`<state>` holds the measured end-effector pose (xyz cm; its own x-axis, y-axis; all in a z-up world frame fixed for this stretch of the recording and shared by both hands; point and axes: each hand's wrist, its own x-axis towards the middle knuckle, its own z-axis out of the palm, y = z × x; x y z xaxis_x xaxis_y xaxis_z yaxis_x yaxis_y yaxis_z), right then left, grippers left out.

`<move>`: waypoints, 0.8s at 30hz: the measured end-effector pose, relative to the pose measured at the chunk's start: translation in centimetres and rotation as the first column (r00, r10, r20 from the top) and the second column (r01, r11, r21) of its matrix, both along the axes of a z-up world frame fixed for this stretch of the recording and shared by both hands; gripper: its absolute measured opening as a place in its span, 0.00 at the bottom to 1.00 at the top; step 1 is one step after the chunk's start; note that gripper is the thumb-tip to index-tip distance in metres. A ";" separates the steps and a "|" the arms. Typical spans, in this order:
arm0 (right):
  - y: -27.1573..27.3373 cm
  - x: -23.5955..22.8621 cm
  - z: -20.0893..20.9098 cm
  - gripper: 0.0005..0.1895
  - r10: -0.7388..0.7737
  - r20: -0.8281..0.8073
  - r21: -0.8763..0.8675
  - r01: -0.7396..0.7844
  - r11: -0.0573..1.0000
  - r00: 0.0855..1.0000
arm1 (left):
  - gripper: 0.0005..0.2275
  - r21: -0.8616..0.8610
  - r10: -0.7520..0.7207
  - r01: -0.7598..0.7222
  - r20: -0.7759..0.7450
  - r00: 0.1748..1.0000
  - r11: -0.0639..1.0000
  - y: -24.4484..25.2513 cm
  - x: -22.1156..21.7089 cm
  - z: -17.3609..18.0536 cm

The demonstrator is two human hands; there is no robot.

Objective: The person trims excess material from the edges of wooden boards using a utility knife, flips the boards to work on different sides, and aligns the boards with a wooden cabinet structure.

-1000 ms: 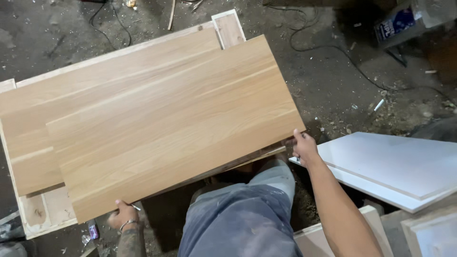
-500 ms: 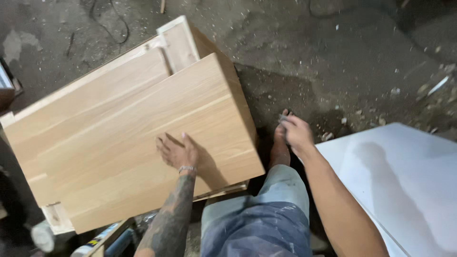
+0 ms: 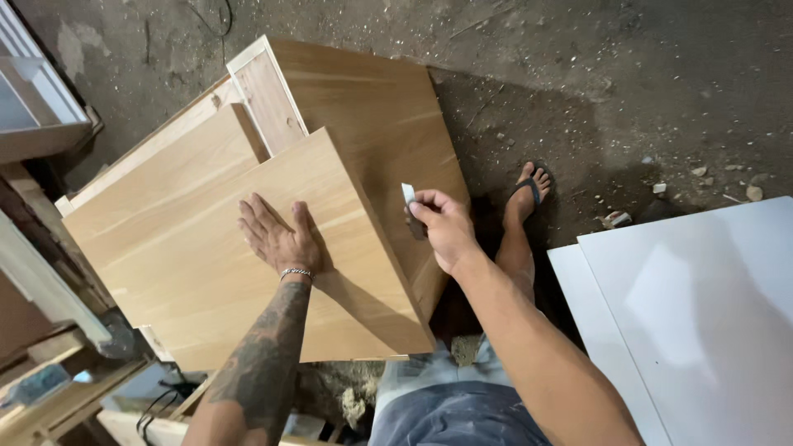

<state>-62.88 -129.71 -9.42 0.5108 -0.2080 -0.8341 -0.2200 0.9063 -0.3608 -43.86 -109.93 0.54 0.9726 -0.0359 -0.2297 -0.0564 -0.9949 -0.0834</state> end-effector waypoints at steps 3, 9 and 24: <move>-1.4 2.2 1.2 0.05 -0.054 0.041 0.152 0.047 0.987 0.998 | 0.45 -0.013 -0.003 0.003 0.036 0.999 1.000 -0.3 -0.4 0.2; -2.7 4.7 1.9 0.04 0.089 0.042 0.407 -0.098 0.908 0.995 | 0.42 -0.001 -0.026 0.026 0.064 0.998 1.000 0.5 -0.5 -0.1; -1.1 0.6 5.7 0.08 0.289 0.000 0.599 -0.231 0.767 0.957 | 0.45 -0.015 -0.122 0.124 0.108 0.987 0.992 0.9 -0.6 -0.1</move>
<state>-62.29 -130.82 -3.74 0.3929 0.4659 -0.7928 -0.4824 0.8384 0.2537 -44.46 -109.03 0.40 0.9793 -0.1608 -0.1229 -0.1705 -0.9826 -0.0736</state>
